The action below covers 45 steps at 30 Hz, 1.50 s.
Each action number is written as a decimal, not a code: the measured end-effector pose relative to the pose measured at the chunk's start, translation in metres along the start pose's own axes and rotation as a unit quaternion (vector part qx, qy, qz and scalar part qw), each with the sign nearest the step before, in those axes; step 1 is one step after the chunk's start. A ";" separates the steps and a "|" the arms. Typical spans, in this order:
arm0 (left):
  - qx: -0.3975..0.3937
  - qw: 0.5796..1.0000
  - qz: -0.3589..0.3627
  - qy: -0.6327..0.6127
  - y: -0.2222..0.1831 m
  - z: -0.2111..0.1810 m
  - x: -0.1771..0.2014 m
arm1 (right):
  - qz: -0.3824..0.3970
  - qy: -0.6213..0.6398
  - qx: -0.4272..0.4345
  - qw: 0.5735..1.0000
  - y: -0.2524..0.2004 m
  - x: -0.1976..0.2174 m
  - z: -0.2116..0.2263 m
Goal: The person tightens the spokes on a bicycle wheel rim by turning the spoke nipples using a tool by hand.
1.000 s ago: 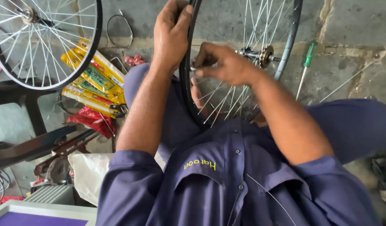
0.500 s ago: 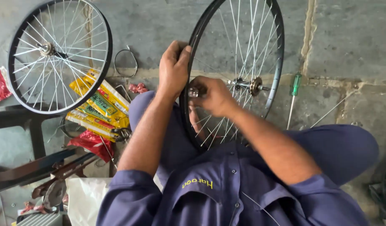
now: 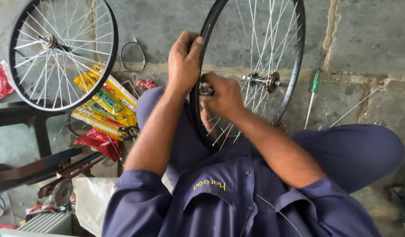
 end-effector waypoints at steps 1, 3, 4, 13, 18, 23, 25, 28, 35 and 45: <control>-0.002 1.000 0.001 0.003 0.001 -0.001 0.000 | -0.041 -0.110 0.023 0.993 -0.001 0.002 0.009; -0.020 1.000 0.010 0.002 0.003 -0.006 -0.002 | 0.056 -0.110 0.014 0.992 0.009 -0.007 -0.001; -0.024 1.000 0.011 0.000 0.000 -0.006 -0.002 | 0.110 -0.109 0.010 0.988 0.012 -0.012 -0.007; -0.023 1.000 0.016 -0.008 0.006 0.004 -0.001 | 0.024 0.085 0.031 0.996 -0.003 0.010 0.007; -0.049 0.997 0.037 -0.050 0.017 -0.001 -0.010 | -0.012 0.021 0.121 0.992 -0.027 0.018 0.038; 0.002 0.976 0.129 -0.177 0.028 -0.004 -0.034 | 0.124 0.035 0.206 0.970 -0.071 0.014 0.043; 0.004 0.961 0.173 -0.215 0.022 -0.003 -0.043 | 0.172 0.020 0.229 0.958 -0.087 -0.002 0.038; 0.023 0.990 0.094 -0.103 0.015 0.019 -0.029 | 0.179 0.044 0.187 0.965 -0.081 -0.010 0.014; 0.032 0.996 0.078 -0.029 0.005 0.026 -0.020 | 0.025 0.053 0.163 0.985 -0.077 0.053 0.026; 0.006 0.992 0.089 -0.085 0.011 0.005 -0.023 | 0.097 0.253 0.022 0.962 -0.043 0.013 0.003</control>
Point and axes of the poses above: each hand's wrist, its own y-axis towards the middle knuckle, its own x-axis out of the back of the hand, z = x × y, the point moved 10 cm from there along y, towards the middle knuckle, and after that the axes turned 3 degrees about -y, right-handed, at the moved point
